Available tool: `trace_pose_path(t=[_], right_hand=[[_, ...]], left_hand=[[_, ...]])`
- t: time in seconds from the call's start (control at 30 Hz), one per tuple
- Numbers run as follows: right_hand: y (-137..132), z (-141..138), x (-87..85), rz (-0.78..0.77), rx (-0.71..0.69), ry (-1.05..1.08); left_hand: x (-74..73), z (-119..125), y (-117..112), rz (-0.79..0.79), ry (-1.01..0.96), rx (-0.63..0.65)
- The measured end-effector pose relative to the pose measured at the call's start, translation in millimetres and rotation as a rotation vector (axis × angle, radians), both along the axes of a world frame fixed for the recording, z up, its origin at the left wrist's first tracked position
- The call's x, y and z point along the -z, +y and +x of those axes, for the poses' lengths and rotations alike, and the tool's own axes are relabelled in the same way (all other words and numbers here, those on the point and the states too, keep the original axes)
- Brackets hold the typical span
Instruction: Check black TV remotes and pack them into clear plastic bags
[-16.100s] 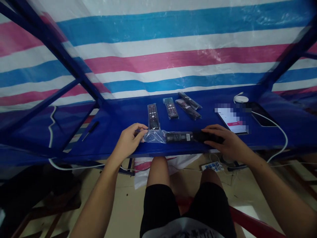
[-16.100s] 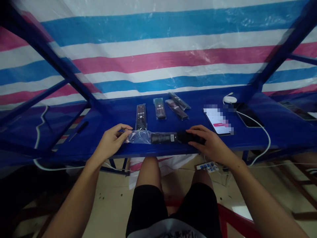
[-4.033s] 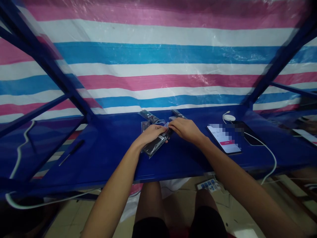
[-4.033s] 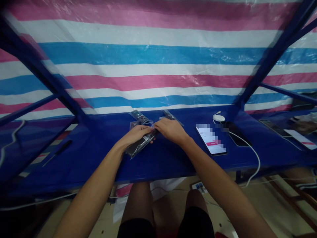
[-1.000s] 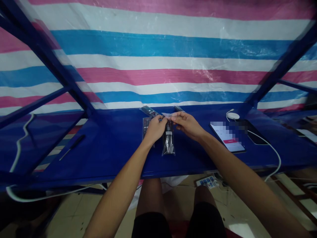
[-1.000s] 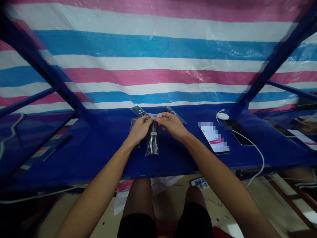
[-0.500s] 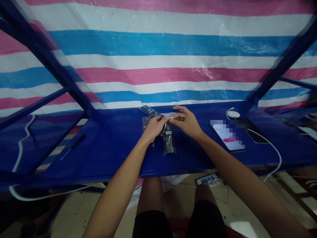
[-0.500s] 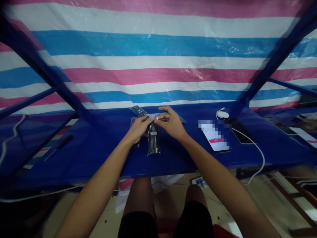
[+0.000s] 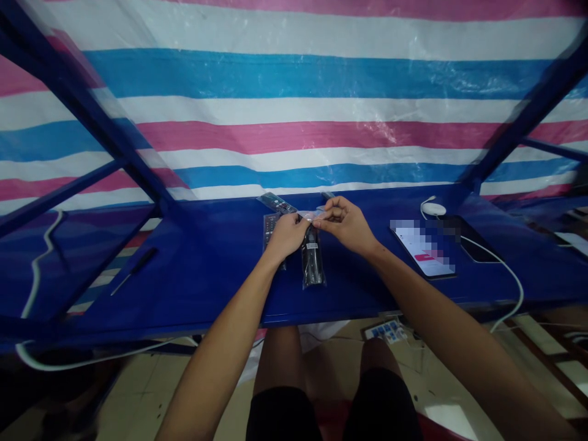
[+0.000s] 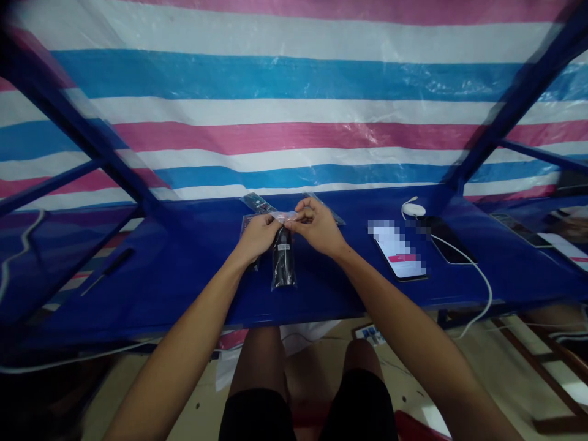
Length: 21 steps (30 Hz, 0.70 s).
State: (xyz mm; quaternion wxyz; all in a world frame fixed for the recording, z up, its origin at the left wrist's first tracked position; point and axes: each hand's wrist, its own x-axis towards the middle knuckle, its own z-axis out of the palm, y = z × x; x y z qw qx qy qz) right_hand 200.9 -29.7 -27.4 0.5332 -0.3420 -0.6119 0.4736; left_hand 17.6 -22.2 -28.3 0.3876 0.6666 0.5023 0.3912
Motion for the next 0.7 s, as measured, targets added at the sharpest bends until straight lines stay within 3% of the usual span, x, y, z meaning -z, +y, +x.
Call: trace_pose_path(t=[0.27,0.7], right_hand=[[0,1,-1.8,-0.015,-0.014,0.003],[-2,-1,-7.2,-0.099,-0.046,0.067]], left_hand=[[3.6,2,1,-0.066,-0.053,0.006],[-7.0,6,-7,-0.032,-0.014,-0.046]])
